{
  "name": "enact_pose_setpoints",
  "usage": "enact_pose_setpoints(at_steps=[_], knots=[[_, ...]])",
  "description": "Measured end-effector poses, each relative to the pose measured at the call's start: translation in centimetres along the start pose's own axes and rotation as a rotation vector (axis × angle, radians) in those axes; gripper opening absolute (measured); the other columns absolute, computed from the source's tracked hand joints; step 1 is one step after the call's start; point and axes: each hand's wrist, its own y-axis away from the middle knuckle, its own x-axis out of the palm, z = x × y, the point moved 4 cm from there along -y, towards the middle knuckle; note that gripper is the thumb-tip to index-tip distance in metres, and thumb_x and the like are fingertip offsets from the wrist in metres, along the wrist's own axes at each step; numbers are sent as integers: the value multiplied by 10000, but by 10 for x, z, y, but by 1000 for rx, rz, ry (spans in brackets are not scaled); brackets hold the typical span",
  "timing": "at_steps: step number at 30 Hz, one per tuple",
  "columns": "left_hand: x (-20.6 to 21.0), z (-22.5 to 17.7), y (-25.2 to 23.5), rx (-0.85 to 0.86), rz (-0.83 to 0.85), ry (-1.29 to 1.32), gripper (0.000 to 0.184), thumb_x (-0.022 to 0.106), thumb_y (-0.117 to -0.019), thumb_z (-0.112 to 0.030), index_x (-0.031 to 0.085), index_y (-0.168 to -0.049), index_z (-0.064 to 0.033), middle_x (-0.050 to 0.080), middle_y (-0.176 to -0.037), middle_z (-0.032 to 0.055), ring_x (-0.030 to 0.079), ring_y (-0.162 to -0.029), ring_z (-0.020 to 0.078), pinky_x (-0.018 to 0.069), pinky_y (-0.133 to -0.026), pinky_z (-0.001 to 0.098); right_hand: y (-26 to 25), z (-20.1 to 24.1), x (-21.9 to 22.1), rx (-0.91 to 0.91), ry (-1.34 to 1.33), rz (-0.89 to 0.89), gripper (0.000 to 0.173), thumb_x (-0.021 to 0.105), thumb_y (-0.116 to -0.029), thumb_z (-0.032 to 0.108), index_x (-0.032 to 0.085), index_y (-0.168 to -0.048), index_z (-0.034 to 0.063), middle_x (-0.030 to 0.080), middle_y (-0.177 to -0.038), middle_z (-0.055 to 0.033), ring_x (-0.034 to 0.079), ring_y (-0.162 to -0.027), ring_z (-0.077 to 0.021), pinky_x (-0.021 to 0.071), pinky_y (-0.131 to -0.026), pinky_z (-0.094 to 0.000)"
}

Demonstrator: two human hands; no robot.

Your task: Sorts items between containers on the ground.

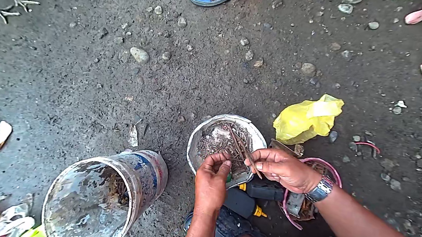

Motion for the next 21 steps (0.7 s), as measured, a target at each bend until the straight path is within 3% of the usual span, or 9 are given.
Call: enact_pose_setpoints(at_steps=[5,11,13,15,17,19,21], knots=[[-2,-12,10,0,49,183,96,710,-921,-16,634,-965,23,699,-884,165,696,-821,237,598,-755,375,2,4,11,2,55,-23,183,677,-923,158,717,-1091,99,666,-876,-5,481,-598,-6,377,-524,-163],[-1,-17,14,13,46,343,97,705,-909,23,624,-960,35,715,-1001,210,706,-876,253,599,-779,376,-2,14,31,-73,153,-59,174,713,-901,163,713,-1051,75,699,-962,-60,655,-847,-131,559,-773,-289],[-4,-21,16,55,86,359,129,714,-897,21,619,-983,38,713,-1019,228,713,-919,277,605,-824,408,-3,20,38,-96,310,-101,140,713,-898,183,719,-1013,104,697,-911,-31,648,-811,-127,552,-740,-297],[-6,-28,23,129,86,310,155,747,-861,22,631,-963,37,718,-904,207,715,-831,251,607,-784,390,-2,25,50,-116,464,-130,111,711,-896,215,711,-986,150,680,-871,25,612,-747,-82,509,-662,-267],[-15,-42,38,246,25,238,168,770,-848,31,627,-935,36,714,-815,171,712,-742,220,618,-731,358,3,29,65,-199,551,-112,152,727,-896,280,714,-1011,181,688,-881,55,629,-745,-60,536,-650,-259],[-45,-68,67,415,-84,204,168,777,-849,24,636,-941,20,717,-803,142,708,-719,185,620,-708,324,9,33,80,-327,549,-40,260,770,-888,361,731,-1101,217,688,-890,73,625,-726,-46,549,-624,-251],[-102,-94,106,600,-257,149,155,790,-871,-63,676,-976,-60,731,-838,77,725,-770,156,632,-744,320,8,34,83,-408,545,1,337,752,-878,440,732,-1169,271,668,-852,108,588,-673,-15,523,-585,-211]])
